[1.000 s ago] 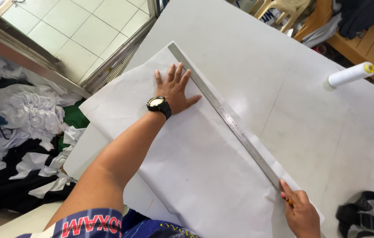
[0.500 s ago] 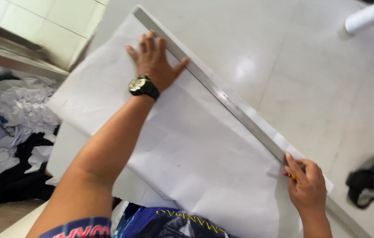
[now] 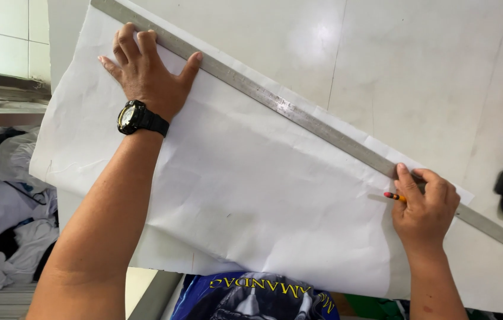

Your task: The person measures and marks a large white fabric sheet on a table using a metal ruler and a pencil. They then use scissors to cut the fabric along the marked lines.

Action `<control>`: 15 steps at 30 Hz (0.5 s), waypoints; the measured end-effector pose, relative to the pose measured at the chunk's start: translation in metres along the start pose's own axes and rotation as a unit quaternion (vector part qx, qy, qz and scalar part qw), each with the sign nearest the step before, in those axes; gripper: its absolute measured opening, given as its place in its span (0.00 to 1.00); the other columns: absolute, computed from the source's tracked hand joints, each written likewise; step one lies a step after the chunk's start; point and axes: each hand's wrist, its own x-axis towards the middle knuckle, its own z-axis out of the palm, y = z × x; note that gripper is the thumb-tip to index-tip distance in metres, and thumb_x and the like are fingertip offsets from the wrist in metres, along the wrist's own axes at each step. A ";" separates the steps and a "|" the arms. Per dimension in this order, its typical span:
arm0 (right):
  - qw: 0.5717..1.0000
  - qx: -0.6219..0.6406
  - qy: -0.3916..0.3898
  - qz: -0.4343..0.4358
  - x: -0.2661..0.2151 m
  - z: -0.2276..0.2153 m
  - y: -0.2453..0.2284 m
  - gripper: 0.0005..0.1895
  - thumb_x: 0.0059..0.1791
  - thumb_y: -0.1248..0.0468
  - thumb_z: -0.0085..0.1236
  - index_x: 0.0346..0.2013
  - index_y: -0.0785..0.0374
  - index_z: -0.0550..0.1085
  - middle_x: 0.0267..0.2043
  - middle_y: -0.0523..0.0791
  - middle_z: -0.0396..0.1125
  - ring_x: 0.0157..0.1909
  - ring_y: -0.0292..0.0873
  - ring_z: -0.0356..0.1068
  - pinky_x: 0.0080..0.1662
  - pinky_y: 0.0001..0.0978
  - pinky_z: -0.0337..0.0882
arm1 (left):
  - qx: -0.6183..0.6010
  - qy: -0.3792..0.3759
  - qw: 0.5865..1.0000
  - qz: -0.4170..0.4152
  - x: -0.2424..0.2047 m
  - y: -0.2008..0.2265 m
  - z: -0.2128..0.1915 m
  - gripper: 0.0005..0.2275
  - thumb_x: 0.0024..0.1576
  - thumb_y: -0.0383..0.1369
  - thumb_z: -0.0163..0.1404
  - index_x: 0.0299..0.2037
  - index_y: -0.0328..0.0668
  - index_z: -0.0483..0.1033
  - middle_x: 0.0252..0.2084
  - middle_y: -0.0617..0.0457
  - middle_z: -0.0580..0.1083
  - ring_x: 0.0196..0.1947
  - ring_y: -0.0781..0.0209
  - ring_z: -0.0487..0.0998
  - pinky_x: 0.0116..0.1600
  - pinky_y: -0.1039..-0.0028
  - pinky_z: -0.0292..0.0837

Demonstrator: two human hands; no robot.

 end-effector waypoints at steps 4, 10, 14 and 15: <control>0.999 -0.003 0.042 -0.016 0.008 -0.001 -0.003 0.17 0.55 0.81 0.69 0.57 0.66 0.81 0.54 0.52 0.67 0.49 0.48 0.70 0.59 0.43 0.65 | 0.000 -0.010 1.000 0.002 0.001 0.001 -0.005 0.32 0.59 0.61 0.61 0.50 0.40 0.64 0.60 0.45 0.57 0.62 0.38 0.59 0.57 0.18 0.46; 0.999 0.013 0.039 0.004 -0.006 -0.017 0.017 0.13 0.58 0.73 0.58 0.57 0.75 0.76 0.61 0.59 0.64 0.58 0.62 0.69 0.58 0.53 0.68 | 0.006 0.013 0.998 0.069 0.000 -0.011 0.004 0.32 0.61 0.59 0.64 0.51 0.32 0.69 0.60 0.34 0.63 0.60 0.27 0.60 0.53 0.22 0.44; 0.998 -0.028 0.009 0.058 -0.032 -0.032 0.042 0.15 0.59 0.70 0.59 0.59 0.76 0.74 0.62 0.61 0.63 0.63 0.66 0.67 0.63 0.56 0.63 | 0.033 0.063 0.983 0.169 -0.002 -0.014 0.002 0.31 0.69 0.57 0.65 0.51 0.29 0.71 0.55 0.36 0.66 0.55 0.32 0.66 0.46 0.40 0.60; 0.997 -0.026 0.013 0.074 -0.038 -0.033 0.047 0.16 0.60 0.66 0.56 0.59 0.75 0.74 0.63 0.61 0.63 0.64 0.66 0.66 0.63 0.58 0.63 | 0.014 -0.001 0.996 0.089 -0.004 -0.019 0.007 0.32 0.73 0.54 0.65 0.59 0.26 0.65 0.59 0.29 0.67 0.57 0.28 0.69 0.52 0.44 0.62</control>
